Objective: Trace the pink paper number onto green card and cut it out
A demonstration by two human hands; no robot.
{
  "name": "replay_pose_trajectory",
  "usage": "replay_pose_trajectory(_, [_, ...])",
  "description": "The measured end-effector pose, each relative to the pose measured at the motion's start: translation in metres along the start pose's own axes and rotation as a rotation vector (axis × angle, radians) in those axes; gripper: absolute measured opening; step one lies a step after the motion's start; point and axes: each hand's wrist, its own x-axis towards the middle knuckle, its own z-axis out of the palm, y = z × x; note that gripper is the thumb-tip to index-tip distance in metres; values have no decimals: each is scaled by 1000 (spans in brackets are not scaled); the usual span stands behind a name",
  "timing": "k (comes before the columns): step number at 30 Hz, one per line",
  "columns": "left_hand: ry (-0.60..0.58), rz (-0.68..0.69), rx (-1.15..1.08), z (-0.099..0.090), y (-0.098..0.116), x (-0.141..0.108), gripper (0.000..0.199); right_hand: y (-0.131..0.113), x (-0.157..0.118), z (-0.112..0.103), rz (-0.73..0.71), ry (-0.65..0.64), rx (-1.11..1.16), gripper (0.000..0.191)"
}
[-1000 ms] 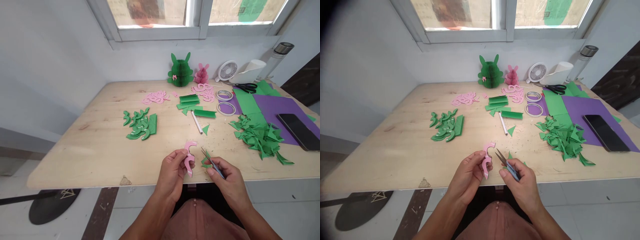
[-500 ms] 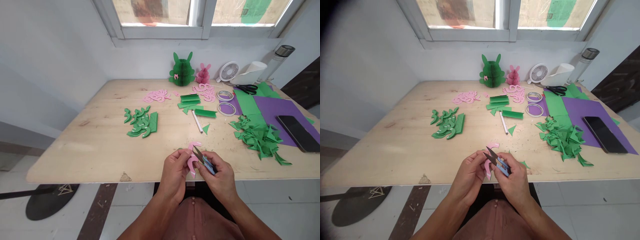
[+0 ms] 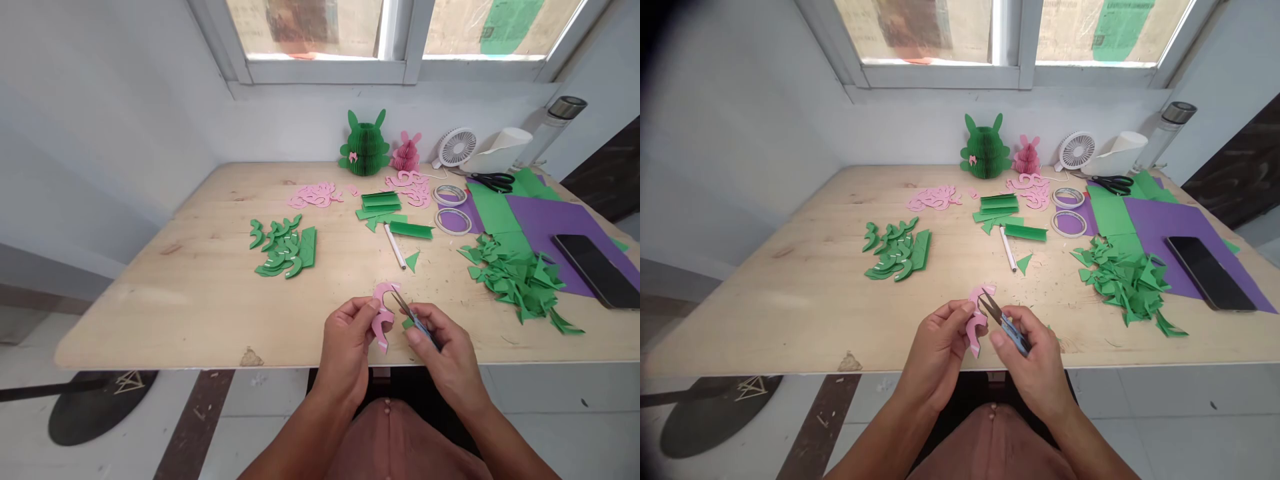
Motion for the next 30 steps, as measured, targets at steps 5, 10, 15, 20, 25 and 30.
replay_pose_trajectory(5, [0,89,120,-3,6,1,15,6,-5,-16,40,-55,36,34])
replay_pose_trajectory(10, [-34,134,203,-5,10,2,15,5,-9,-22,102,-141,17,39])
replay_pose_trajectory(15, [-58,131,243,-5,11,1,15,3,-8,-20,101,-176,26,41])
replay_pose_trajectory(20, [-78,122,276,-5,12,1,16,4,-7,-21,72,-181,6,41])
replay_pose_trajectory(25, [-95,105,302,-4,14,1,16,7,-7,-21,59,-190,-17,41])
replay_pose_trajectory(30, [-105,87,304,-4,15,1,16,10,-7,-21,59,-195,-19,40])
